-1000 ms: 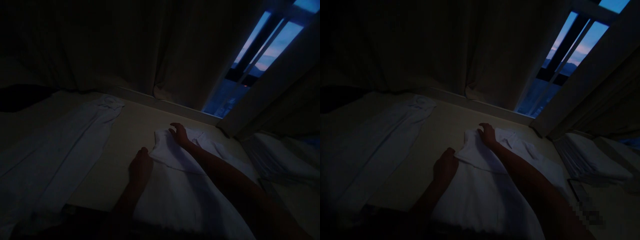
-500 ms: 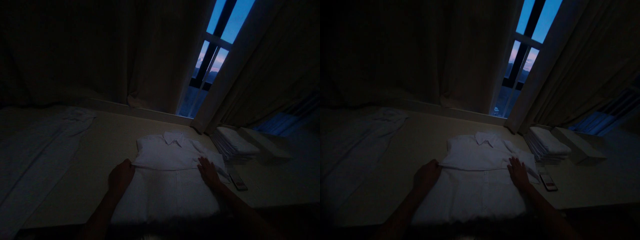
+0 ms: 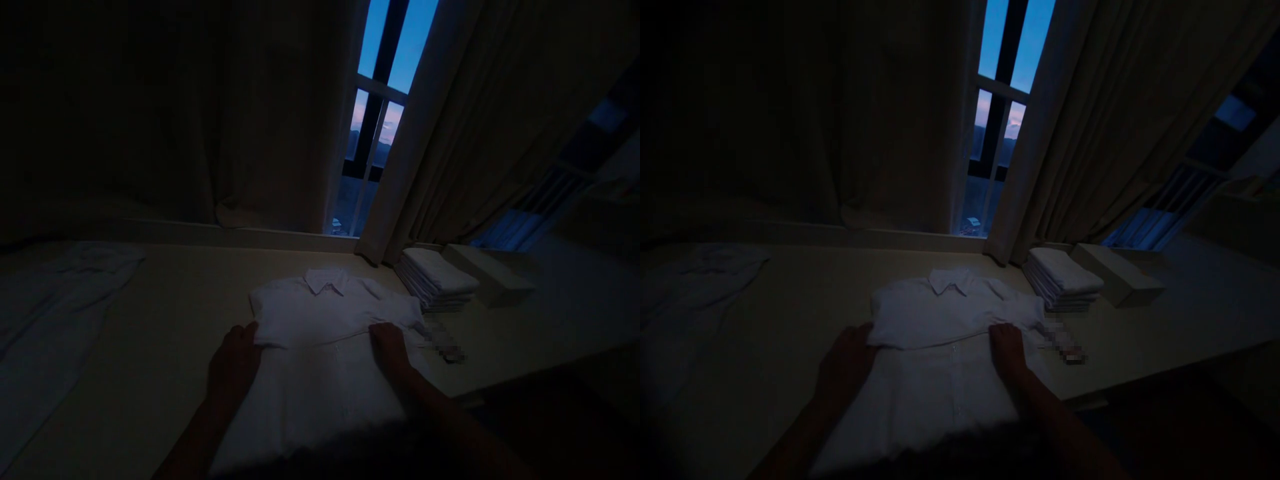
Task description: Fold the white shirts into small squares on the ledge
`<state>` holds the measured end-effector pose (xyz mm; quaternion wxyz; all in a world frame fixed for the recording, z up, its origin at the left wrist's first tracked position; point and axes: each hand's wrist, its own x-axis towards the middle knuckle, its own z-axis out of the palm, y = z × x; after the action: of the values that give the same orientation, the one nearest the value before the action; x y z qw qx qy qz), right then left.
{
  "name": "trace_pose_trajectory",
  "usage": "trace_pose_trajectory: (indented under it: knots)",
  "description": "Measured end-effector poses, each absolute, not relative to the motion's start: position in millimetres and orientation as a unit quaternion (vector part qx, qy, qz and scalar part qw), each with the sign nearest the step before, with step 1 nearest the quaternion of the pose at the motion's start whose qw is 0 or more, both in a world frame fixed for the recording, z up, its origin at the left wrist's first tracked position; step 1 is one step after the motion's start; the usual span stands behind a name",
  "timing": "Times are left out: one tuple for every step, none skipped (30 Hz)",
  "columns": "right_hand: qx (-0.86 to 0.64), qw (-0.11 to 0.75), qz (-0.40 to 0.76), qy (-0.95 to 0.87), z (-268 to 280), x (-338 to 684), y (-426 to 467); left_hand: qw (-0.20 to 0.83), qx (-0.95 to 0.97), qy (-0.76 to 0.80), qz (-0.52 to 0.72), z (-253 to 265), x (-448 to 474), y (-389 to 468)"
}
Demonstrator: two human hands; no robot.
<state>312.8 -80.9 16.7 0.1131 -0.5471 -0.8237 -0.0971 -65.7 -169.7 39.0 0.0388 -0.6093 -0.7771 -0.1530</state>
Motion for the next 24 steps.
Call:
trace_pose_trajectory:
  knots:
    - [-0.55, 0.113, -0.106, -0.821, 19.3, 310.5, -80.7, 0.038, -0.618, -0.771, -0.145, 40.9, -64.6, -170.7]
    - [-0.548, 0.116, -0.114, -0.82, 21.9, 309.0, -79.9, 0.036, -0.619, -0.772, -0.139, 42.7, -64.6, -171.6]
    - [-0.543, 0.121, -0.12, -0.822, 24.2, 308.1, -78.9, 0.03, -0.613, -0.777, -0.138, 44.4, -65.6, -172.5]
    - [-0.537, 0.129, -0.125, -0.824, 26.0, 307.7, -78.0, 0.023, -0.603, -0.785, -0.142, 46.0, -67.4, -173.2]
    - [-0.53, 0.138, -0.129, -0.826, 26.9, 307.7, -77.4, 0.014, -0.591, -0.793, -0.15, 47.3, -69.6, -173.7]
    - [-0.522, 0.147, -0.13, -0.83, 26.9, 308.1, -77.4, 0.006, -0.579, -0.8, -0.157, 48.2, -72.0, -174.0]
    - [-0.511, 0.153, -0.127, -0.836, 26.0, 308.6, -78.1, -0.002, -0.569, -0.806, -0.161, 48.7, -74.2, -174.0]
    - [-0.499, 0.157, -0.119, -0.844, 24.4, 309.4, -79.3, -0.008, -0.56, -0.812, -0.162, 48.5, -75.9, -173.7]
    - [-0.487, 0.158, -0.107, -0.852, 22.3, 310.4, -81.1, -0.011, -0.553, -0.817, -0.162, 47.8, -77.1, -173.1]
    - [-0.476, 0.159, -0.095, -0.86, 20.1, 311.6, -83.3, -0.012, -0.547, -0.822, -0.16, 46.5, -77.9, -172.1]
    - [-0.466, 0.163, -0.084, -0.866, 18.2, 313.0, -85.6, -0.015, -0.54, -0.827, -0.159, 44.8, -78.2, -170.7]
    - [-0.459, 0.175, -0.079, -0.868, 16.9, 314.6, -87.8, -0.02, -0.529, -0.833, -0.16, 42.9, -78.4, -169.1]
    - [-0.452, 0.191, -0.078, -0.868, 16.3, 316.1, -89.7, -0.029, -0.516, -0.84, -0.164, 40.9, -78.5, -167.2]
    - [-0.444, 0.211, -0.08, -0.867, 16.6, 317.4, -90.9, -0.041, -0.5, -0.849, -0.167, 39.0, -78.8, -165.2]
    - [-0.436, 0.231, -0.082, -0.866, 17.7, 318.1, -91.3, -0.055, -0.483, -0.857, -0.171, 37.5, -79.3, -163.4]
    - [-0.428, 0.247, -0.081, -0.866, 19.5, 317.7, -90.9, -0.068, -0.466, -0.865, -0.174, 36.3, -80.0, -161.7]
    - [-0.421, 0.259, -0.076, -0.866, 21.7, 315.7, -89.7, -0.078, -0.453, -0.871, -0.174, 35.6, -81.1, -160.4]
    - [-0.417, 0.265, -0.067, -0.867, 24.2, 311.6, -88.1, -0.088, -0.444, -0.875, -0.172, 35.2, -82.3, -159.7]
    - [-0.416, 0.268, -0.057, -0.867, 26.8, 305.0, -86.2, -0.098, -0.444, -0.875, -0.168, 35.1, -83.5, -159.6]
    - [-0.417, 0.267, -0.046, -0.868, 29.2, 295.5, -84.4, -0.108, -0.447, -0.874, -0.159, 35.3, -84.7, -160.2]
    - [-0.415, 0.262, -0.033, -0.871, 31.3, 283.1, -83.2, -0.117, -0.453, -0.871, -0.149, 35.5, -85.5, -161.4]
    - [-0.407, 0.252, -0.019, -0.878, 33.0, 267.8, -82.7, -0.123, -0.462, -0.867, -0.138, 35.8, -86.1, -163.1]
    - [-0.394, 0.238, -0.004, -0.888, 34.5, 249.8, -83.3, -0.124, -0.471, -0.864, -0.129, 36.0, -86.3, -165.2]
    - [-0.376, 0.222, 0.011, -0.9, 35.6, 229.7, -84.9, -0.121, -0.479, -0.86, -0.123, 36.1, -86.1, -167.4]
